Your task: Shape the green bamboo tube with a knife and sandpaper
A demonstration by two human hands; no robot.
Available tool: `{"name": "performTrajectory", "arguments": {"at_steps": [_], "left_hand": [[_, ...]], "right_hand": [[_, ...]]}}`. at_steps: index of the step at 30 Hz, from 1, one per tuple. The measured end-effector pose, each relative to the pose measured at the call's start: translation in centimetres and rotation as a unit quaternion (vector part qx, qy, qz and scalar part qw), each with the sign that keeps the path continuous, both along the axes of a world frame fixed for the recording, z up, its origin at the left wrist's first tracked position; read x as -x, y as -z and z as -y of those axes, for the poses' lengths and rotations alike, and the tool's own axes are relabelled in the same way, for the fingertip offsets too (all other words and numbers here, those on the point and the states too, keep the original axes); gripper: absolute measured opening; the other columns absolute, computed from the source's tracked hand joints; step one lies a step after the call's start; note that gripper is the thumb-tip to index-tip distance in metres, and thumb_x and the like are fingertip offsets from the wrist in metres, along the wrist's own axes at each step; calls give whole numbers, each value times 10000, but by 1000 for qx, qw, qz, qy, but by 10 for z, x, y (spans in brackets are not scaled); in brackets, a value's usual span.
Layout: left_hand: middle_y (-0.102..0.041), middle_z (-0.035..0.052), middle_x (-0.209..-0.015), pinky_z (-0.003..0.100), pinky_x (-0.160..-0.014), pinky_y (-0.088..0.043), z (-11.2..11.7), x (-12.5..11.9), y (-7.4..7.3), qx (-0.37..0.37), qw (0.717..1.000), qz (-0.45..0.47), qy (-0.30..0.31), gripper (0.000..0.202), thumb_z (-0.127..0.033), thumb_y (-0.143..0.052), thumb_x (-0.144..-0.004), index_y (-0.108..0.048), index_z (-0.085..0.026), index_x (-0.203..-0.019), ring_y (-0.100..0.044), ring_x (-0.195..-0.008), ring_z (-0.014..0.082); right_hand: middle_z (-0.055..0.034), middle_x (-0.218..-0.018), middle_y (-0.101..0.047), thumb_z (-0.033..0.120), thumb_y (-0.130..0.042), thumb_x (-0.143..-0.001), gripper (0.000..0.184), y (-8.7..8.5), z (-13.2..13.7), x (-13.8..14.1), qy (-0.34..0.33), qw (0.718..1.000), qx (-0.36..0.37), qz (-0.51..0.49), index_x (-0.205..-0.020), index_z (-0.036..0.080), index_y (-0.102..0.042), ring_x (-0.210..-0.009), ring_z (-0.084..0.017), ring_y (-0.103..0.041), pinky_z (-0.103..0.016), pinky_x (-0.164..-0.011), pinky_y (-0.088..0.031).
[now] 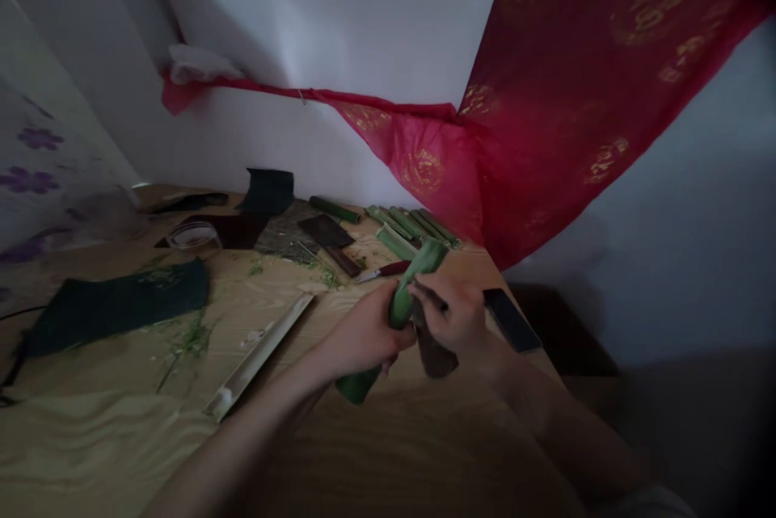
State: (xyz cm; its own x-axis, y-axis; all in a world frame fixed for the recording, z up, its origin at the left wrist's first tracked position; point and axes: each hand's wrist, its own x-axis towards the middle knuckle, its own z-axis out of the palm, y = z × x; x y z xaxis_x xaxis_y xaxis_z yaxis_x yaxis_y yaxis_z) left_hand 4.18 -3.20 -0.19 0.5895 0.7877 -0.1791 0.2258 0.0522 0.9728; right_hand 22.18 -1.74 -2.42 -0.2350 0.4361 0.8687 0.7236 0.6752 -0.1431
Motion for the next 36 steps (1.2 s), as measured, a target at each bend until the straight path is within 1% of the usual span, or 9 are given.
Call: {"name": "performTrajectory", "arguments": {"at_steps": [4, 8, 13, 16, 20, 25, 29, 33, 36], "left_hand": [[-500, -108, -570, 168, -299, -406, -3, 1, 0, 3, 1000, -18, -25, 443, -104, -579, -706, -484, -202, -1128, -520, -350, 96], [-537, -93, -610, 155, -299, -395, -4, 3, 1, -4, 1000, 3, -15, 426, -99, -583, -700, -493, -196, -1105, -527, -356, 85], [-498, -108, -570, 166, -300, -408, -2, 4, 1, -5, 999, -20, -27, 391, -127, -589, -716, -485, -204, -1086, -526, -352, 96], [-522, -96, -603, 169, -299, -400, -3, 5, 1, -12, 1000, -6, -9, 381, -141, -589, -722, -486, -209, -1083, -533, -366, 98], [-471, -109, -583, 179, -317, -416, -5, 8, 2, 13, 1000, -5, -13, 396, -159, -597, -727, -472, -205, -1100, -522, -370, 97], [-529, -86, -612, 179, -331, -405, -7, 9, 4, 1, 1000, -16, 6, 431, -146, -591, -714, -482, -201, -1128, -526, -381, 98], [-473, -105, -577, 185, -335, -405, -8, 9, 4, -9, 999, -35, -8, 374, -175, -576, -740, -471, -207, -1098, -523, -381, 106], [-536, -77, -632, 181, -348, -379, -7, 7, 4, -50, 997, -64, -5, 352, -161, -577, -727, -484, -205, -1064, -535, -383, 101], [-529, -67, -621, 190, -372, -337, -7, 4, 5, -123, 984, -121, -46, 286, -176, -609, -720, -495, -199, -981, -513, -394, 101]], "right_hand": [[-14, -702, -710, 247, -600, -922, 96, 1, -8, -1, 98, 991, -5, -92, -844, 226, -652, -619, -173, -666, -274, -589, -499], [-13, -766, -742, 219, -605, -916, 67, 8, -6, 3, -4, 999, 12, -31, -937, 231, -667, -640, -154, -688, -249, -608, -522], [4, -679, -698, 250, -603, -920, 96, 8, -7, 0, 68, 989, -5, -128, -841, 228, -651, -590, -158, -644, -266, -570, -492], [0, -738, -724, 261, -634, -891, 52, 6, -9, -2, -13, 999, 25, -42, -886, 243, -682, -621, -160, -665, -276, -614, -517], [10, -636, -659, 281, -576, -927, 162, 6, -10, 1, 61, 989, 22, -133, -784, 232, -636, -571, -159, -619, -274, -564, -492], [5, -669, -696, 266, -600, -915, 104, 13, -8, 4, -42, 998, 37, -18, -839, 238, -667, -576, -146, -645, -249, -568, -497], [4, -639, -664, 292, -571, -928, 164, 15, -13, 2, 71, 990, 34, -114, -791, 228, -637, -575, -165, -626, -274, -559, -475], [-10, -711, -711, 271, -607, -907, 96, 19, -14, 0, -13, 999, 42, -30, -840, 236, -668, -636, -170, -669, -272, -621, -507], [-13, -697, -699, 298, -575, -926, 158, 18, -21, -6, 78, 992, 45, -89, -806, 228, -652, -634, -184, -657, -282, -594, -484]]}}
